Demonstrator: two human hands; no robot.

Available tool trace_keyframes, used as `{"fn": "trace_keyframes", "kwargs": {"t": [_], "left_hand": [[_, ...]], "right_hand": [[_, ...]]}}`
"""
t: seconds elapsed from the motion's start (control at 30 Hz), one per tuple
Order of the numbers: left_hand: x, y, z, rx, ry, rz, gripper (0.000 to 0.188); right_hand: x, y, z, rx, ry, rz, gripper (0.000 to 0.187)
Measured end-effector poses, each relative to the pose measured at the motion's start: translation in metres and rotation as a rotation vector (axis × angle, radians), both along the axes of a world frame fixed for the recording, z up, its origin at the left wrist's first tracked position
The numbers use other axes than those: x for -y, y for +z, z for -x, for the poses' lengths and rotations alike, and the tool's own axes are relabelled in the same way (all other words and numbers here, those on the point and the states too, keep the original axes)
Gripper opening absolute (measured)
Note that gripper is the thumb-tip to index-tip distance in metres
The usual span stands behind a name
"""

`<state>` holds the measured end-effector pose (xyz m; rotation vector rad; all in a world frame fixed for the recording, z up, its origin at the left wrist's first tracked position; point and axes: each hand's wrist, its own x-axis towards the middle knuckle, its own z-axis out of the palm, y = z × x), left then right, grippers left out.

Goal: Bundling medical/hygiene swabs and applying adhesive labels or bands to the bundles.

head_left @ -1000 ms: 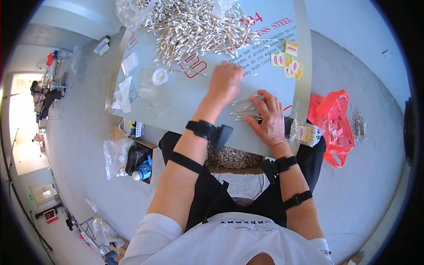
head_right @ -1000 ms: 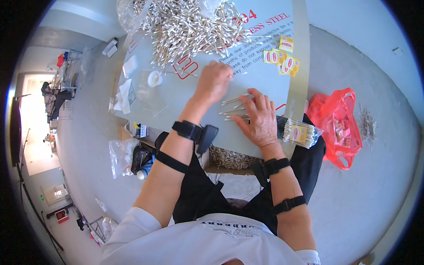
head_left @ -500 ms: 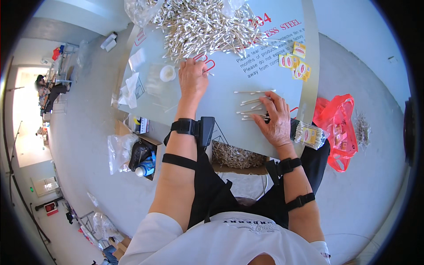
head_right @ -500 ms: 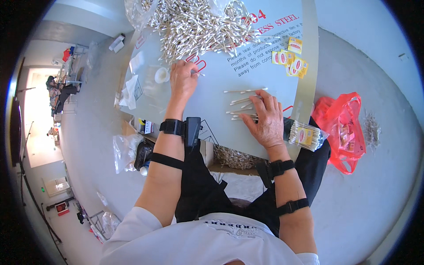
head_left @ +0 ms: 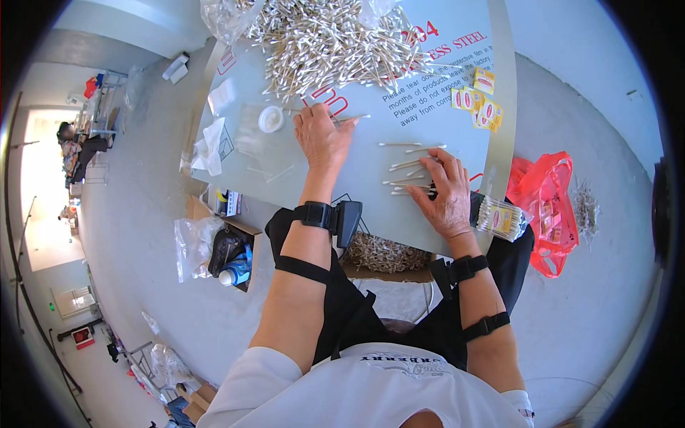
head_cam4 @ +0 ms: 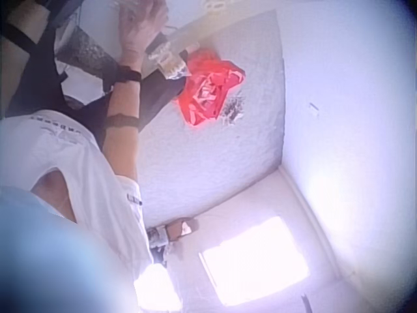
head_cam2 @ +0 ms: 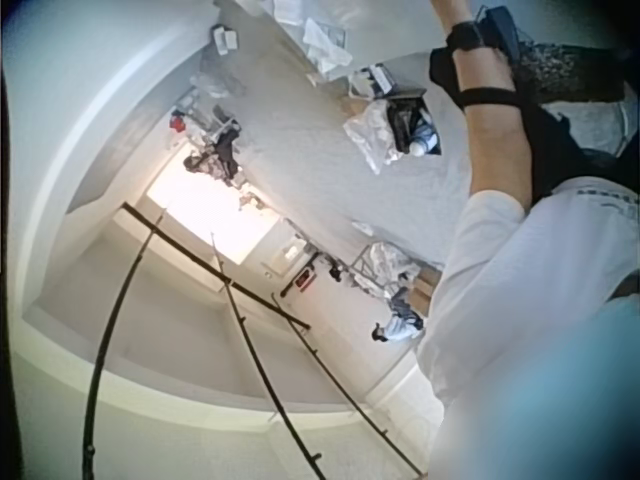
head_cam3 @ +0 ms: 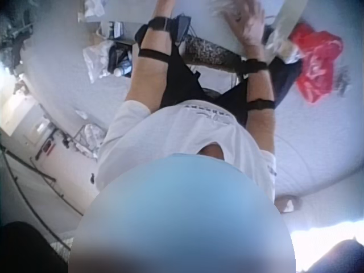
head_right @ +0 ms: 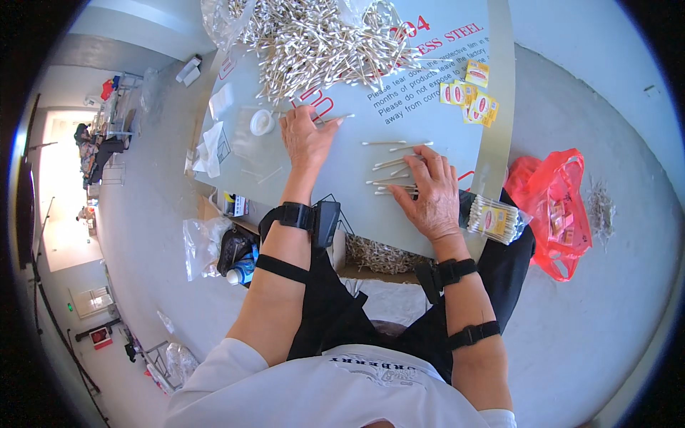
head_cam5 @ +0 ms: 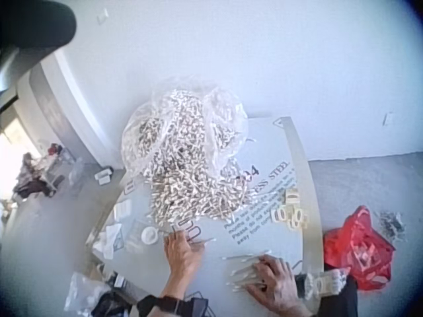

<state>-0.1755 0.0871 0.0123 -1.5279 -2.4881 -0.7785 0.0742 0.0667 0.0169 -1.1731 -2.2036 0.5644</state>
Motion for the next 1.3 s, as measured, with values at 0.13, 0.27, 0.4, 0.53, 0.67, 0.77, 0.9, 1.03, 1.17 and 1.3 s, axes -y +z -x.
{"fn": "trace_keyframes", "kwargs": {"t": [0.13, 0.27, 0.4, 0.53, 0.67, 0.77, 0.9, 1.03, 1.17, 1.3], "left_hand": [[-0.004, -0.009, 0.004, 0.086, -0.250, -0.070, 0.015], [-0.013, -0.010, -0.028, 0.115, -0.514, -0.084, 0.016], [-0.029, 0.003, -0.043, 0.268, -0.634, -0.041, 0.017], [-0.071, 0.013, -0.014, -0.002, -0.504, -0.222, 0.018], [-0.089, 0.019, -0.001, -0.144, -0.596, -0.034, 0.019], [-0.089, 0.015, 0.002, -0.145, -0.644, -0.063, 0.011], [-0.081, 0.002, 0.005, -0.092, -0.625, -0.087, 0.010], [-0.076, -0.002, 0.005, -0.053, -0.561, -0.087, 0.009], [-0.073, -0.002, 0.006, -0.112, -0.533, -0.092, 0.010], [-0.068, 0.000, 0.024, -0.115, -0.452, -0.125, 0.010]], "right_hand": [[0.000, 0.001, 0.004, -0.026, 0.008, -0.007, 0.051], [0.000, 0.000, 0.002, -0.007, -0.003, -0.016, 0.051], [-0.001, -0.003, -0.001, -0.009, -0.004, 0.000, 0.051], [-0.001, 0.001, 0.001, -0.029, 0.018, -0.007, 0.051], [-0.001, 0.001, 0.001, -0.023, 0.011, -0.010, 0.050], [0.000, 0.002, 0.001, -0.035, 0.015, -0.009, 0.050], [-0.001, 0.003, 0.002, -0.032, 0.013, -0.009, 0.050], [-0.002, 0.002, 0.002, -0.022, 0.012, -0.008, 0.050], [-0.001, 0.001, 0.002, -0.012, 0.008, -0.003, 0.050], [-0.001, 0.002, 0.003, -0.026, 0.011, -0.013, 0.049]]}}
